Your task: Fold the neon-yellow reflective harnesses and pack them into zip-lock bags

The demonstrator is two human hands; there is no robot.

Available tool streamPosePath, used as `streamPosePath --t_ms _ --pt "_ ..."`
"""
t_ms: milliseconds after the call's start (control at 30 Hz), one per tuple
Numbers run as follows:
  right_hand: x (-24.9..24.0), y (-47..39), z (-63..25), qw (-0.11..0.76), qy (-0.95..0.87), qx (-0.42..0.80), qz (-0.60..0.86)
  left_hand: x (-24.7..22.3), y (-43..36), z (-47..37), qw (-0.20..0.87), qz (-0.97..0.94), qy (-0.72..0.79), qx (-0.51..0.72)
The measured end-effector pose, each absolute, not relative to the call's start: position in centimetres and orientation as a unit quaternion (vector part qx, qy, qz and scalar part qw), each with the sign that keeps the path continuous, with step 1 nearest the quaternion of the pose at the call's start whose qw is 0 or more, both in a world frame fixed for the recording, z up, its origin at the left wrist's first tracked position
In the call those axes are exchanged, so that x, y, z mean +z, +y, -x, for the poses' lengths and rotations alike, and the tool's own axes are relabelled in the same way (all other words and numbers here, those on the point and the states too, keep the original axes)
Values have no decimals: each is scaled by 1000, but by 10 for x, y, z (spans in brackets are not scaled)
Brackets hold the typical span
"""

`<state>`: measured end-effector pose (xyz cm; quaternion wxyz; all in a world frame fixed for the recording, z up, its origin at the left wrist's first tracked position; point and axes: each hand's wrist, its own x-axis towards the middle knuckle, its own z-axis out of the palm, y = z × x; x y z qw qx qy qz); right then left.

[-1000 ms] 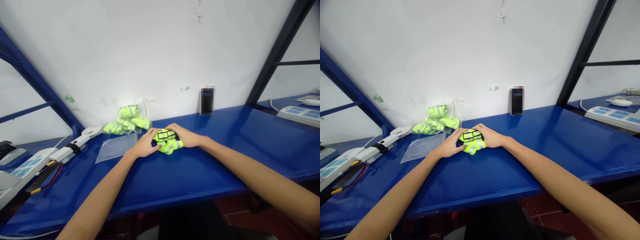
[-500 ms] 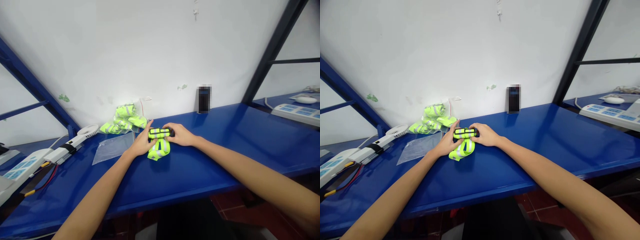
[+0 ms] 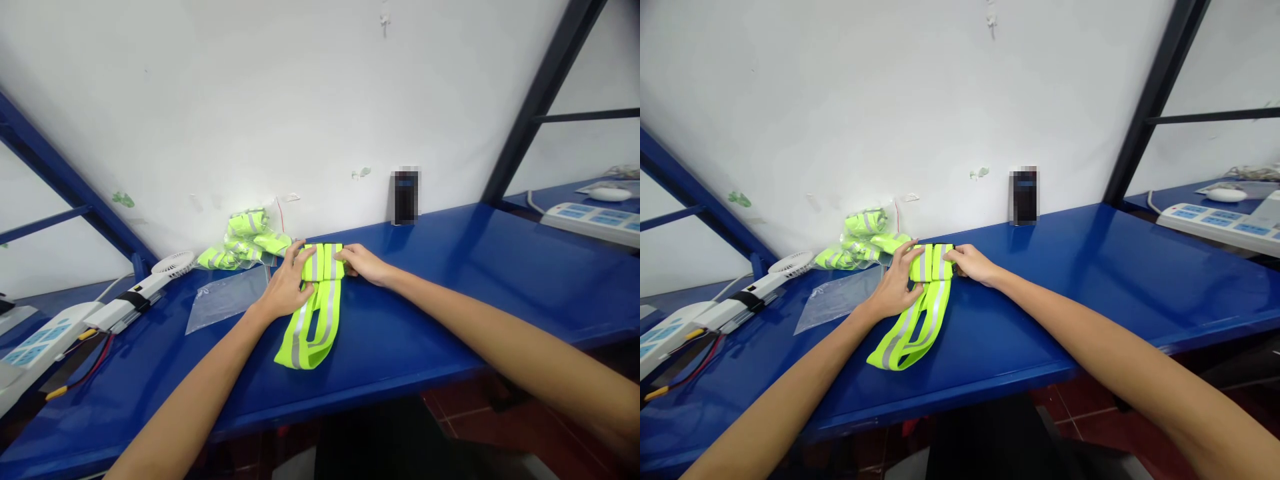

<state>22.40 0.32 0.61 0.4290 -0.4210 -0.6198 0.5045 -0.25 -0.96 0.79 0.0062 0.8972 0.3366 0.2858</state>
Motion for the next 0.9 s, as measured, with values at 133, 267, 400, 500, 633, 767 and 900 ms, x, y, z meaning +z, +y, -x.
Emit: streamPosePath --t_ms 133,267,400,500,633,767,900 --pt "9 0 -226 387 -657 495 415 7 -8 4 -17 -898 347 269" --pt "11 -4 -231 340 -772 327 426 5 -4 7 -27 -902 342 264" --pt "10 -1 -238 379 -815 189 395 2 -1 7 -5 -901 344 264" --pt "13 -1 -241 408 -804 212 377 1 0 6 29 -890 351 290" --pt "19 -9 -237 375 -837 214 336 3 0 4 96 -860 372 337" --pt "19 -14 -232 348 -847 200 348 4 7 2 218 -755 413 459" --pt "11 -11 -230 335 -862 179 335 4 11 -1 355 -673 416 499"
